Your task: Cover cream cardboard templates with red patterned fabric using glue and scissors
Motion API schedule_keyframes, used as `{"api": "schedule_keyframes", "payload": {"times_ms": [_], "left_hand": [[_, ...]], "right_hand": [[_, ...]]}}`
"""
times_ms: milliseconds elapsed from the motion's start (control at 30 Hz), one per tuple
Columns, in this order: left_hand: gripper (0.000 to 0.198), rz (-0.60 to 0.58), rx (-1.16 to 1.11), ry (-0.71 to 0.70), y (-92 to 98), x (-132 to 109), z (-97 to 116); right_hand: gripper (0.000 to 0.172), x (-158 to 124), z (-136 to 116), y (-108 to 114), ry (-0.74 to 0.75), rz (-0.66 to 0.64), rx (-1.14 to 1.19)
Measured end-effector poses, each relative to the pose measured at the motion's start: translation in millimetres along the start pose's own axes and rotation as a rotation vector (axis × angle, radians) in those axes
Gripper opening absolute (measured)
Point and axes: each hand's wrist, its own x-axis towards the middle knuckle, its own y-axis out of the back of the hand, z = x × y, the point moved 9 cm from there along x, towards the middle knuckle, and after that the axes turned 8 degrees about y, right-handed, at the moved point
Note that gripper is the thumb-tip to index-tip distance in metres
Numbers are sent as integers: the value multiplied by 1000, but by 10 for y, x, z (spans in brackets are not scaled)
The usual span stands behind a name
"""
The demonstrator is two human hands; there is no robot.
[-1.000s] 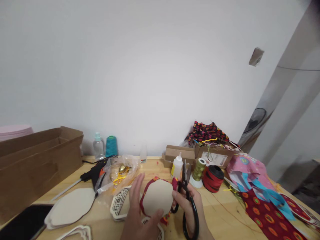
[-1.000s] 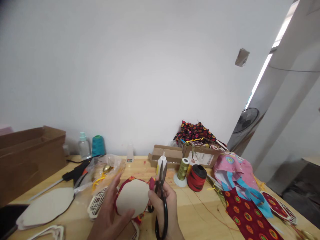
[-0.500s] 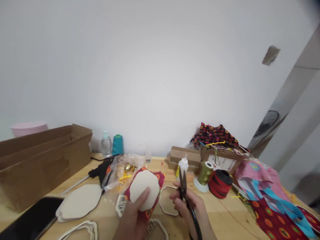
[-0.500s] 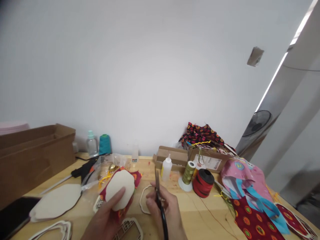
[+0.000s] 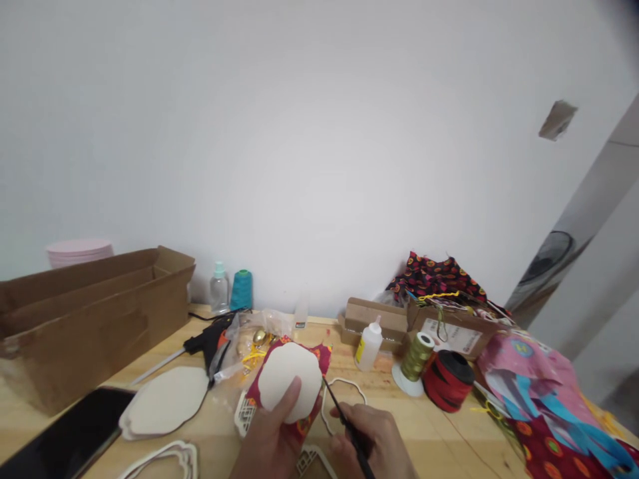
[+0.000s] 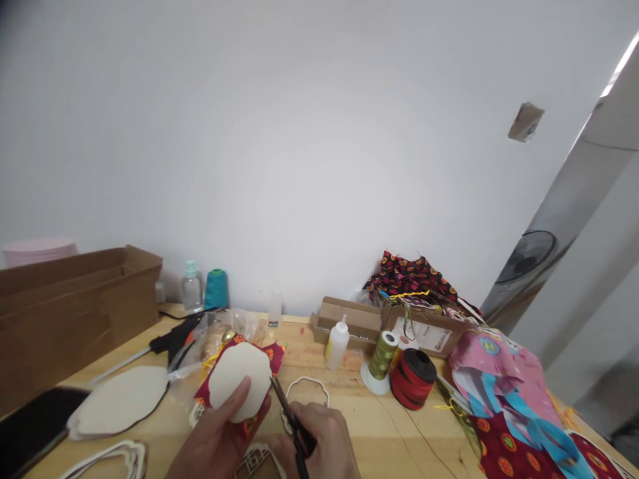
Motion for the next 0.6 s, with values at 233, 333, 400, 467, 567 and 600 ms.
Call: {"api": "schedule_keyframes", "payload": {"times_ms": [233, 333, 400, 467, 567, 600], "left_hand": [[38, -40, -20, -14, 23, 44, -63], [43, -70, -34, -18, 21, 63, -80], [44, -71, -49, -8, 28, 68, -95], [45, -62, -63, 5, 34, 66, -106], [45, -31, -76, 30, 38, 49, -121], [45, -10, -78, 40, 45, 41, -126]], "right_hand": [[24, -7, 46, -62, -48, 23, 150], [31, -25, 106, -107, -84, 27, 178], [34, -39, 132, -149, -94, 14, 196], [34, -53, 155, -194, -107, -8, 217], [35, -63, 174, -227, -126, -20, 240], [36, -62, 167, -234, -124, -24, 249]]}}
